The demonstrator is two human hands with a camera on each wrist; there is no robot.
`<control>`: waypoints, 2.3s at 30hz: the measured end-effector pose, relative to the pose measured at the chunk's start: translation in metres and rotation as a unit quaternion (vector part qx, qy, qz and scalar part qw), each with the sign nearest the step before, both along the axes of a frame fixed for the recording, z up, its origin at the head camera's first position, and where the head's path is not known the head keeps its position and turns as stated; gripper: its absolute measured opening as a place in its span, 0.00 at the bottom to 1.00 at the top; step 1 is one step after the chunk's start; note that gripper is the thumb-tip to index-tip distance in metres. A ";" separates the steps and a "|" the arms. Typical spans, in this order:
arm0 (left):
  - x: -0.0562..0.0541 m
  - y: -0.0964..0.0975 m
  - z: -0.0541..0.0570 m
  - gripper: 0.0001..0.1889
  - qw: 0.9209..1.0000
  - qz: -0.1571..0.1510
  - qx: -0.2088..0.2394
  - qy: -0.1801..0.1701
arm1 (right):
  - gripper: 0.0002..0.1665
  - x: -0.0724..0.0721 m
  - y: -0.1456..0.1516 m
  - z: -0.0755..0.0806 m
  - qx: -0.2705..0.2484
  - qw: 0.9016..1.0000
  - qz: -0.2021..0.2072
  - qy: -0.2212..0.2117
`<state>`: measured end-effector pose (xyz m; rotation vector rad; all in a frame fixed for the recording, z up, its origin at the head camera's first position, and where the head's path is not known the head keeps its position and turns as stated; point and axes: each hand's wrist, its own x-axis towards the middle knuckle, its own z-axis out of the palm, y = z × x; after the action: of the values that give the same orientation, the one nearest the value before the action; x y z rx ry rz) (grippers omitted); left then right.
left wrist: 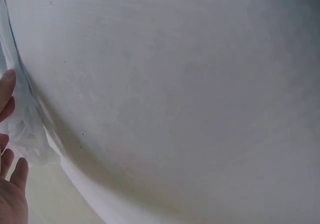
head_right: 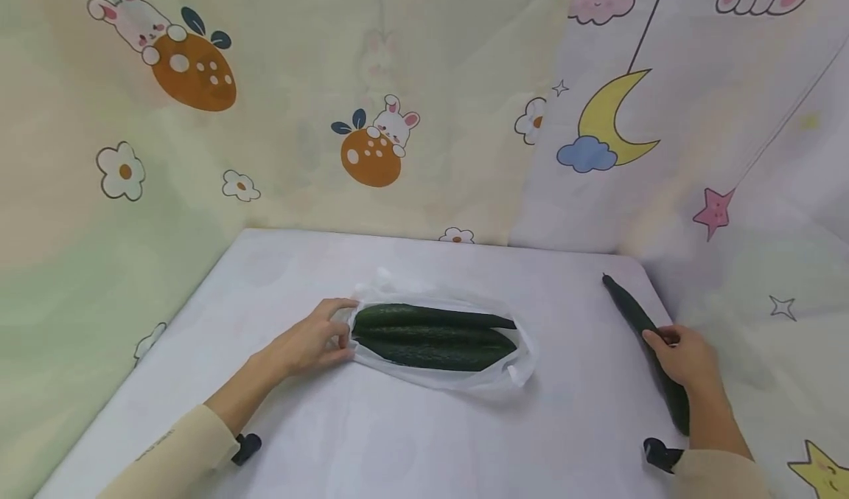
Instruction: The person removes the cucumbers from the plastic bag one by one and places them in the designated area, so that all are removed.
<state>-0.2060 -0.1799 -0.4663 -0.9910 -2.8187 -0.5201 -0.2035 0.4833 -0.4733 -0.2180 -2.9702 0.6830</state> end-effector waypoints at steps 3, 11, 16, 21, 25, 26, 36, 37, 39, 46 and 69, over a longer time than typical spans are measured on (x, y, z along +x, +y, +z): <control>0.000 0.003 0.001 0.09 1.000 -0.010 0.009 -0.013 | 0.36 0.006 0.005 -0.002 0.008 1.000 -0.008 -0.001; -0.007 -0.003 -0.005 0.13 0.998 -0.032 0.037 -0.027 | 0.40 0.008 0.005 0.001 0.014 0.999 0.002 -0.031; -0.010 -0.006 -0.011 0.18 0.996 -0.058 0.059 -0.024 | 0.43 0.009 0.003 0.010 0.028 0.999 0.021 -0.041; -0.013 -0.015 -0.020 0.13 0.992 -0.086 0.092 0.005 | 0.43 0.010 -0.003 0.014 0.035 0.998 0.040 -0.036; -0.016 -0.020 -0.027 0.12 0.991 -0.095 0.095 0.009 | 0.50 0.013 -0.003 0.016 0.045 0.997 0.050 -0.028; -0.017 -0.020 -0.028 0.12 0.991 -0.095 0.091 0.010 | 0.52 0.014 -0.003 0.016 0.045 0.997 0.050 -0.023; -0.021 -0.025 -0.034 0.13 0.992 -0.100 0.069 0.034 | 0.53 0.014 -0.042 0.032 0.044 0.996 0.065 0.043; -0.021 -0.026 -0.034 0.13 0.992 -0.100 0.068 0.036 | 0.52 0.012 -0.050 0.037 0.047 0.995 0.071 0.046; -0.021 -0.027 -0.033 0.13 0.992 -0.098 0.066 0.033 | 0.52 0.009 -0.065 0.049 0.051 0.994 0.082 0.054; -0.018 -0.030 -0.033 0.16 0.995 -0.084 0.053 0.000 | 0.50 0.004 -0.128 0.075 0.038 0.987 0.120 0.096; -0.023 -0.027 -0.027 0.12 0.998 -0.060 0.033 0.002 | 0.40 0.005 -0.258 0.091 -0.052 0.922 0.310 0.226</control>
<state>-0.2285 -0.2071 -0.4934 -1.1530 -2.7302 -0.6197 -0.1987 0.2256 -0.3826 0.7974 -2.5234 0.8038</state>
